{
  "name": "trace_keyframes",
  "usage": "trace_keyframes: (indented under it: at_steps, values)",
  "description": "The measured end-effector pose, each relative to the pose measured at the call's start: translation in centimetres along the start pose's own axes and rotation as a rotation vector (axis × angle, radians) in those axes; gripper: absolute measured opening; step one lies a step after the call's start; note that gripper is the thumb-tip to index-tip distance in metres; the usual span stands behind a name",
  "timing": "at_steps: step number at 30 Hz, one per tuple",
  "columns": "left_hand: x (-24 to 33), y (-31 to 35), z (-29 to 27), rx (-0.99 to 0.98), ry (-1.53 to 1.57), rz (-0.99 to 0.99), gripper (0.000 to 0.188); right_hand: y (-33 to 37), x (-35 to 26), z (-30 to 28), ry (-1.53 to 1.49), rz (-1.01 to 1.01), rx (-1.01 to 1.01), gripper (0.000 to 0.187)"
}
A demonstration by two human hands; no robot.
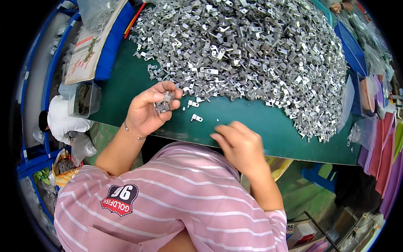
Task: The person sorts through a large pile of small metal L-brackets by hand on a green industrial workbench, picking them up individually and organizing them into smaller groups.
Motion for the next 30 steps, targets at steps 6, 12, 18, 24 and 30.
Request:
trace_keyframes:
  at_steps: [6, 12, 18, 24, 30]
  values:
    - [1.5, 0.9, -2.9, 0.232, -0.57, 0.152, 0.02, -2.5, -0.9, 4.8, 0.12, -0.075, 0.013, 0.011]
    - [0.5, 0.9, 2.2, 0.127, -1.618, 0.838, 0.017, -0.7, 3.4, 5.9, -1.197, 0.855, -0.204, 0.016]
    - [-0.3, 0.2, 3.1, 0.059, -1.757, 0.928, 0.01, 0.1, 3.1, 6.3, -1.843, 0.942, -0.314, 0.024]
    - [0.0, 0.2, 2.9, 0.083, -1.763, 0.875, 0.009, 0.1, 3.5, 6.1, -1.884, 0.898, -0.287, 0.024]
    - [0.2, 0.3, 2.3, 0.056, -1.657, 0.78, 0.009, -1.0, 4.6, 3.6, -1.523, 0.757, -0.073, 0.017]
Point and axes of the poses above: each hand's wrist, its own y-axis away from the middle knuckle, its own z-axis out of the palm, x = y × z, the point moved 7 cm from there along -y, towards the middle knuckle, and after that the axes turned 7 degrees about x, right-handed, at the moved point
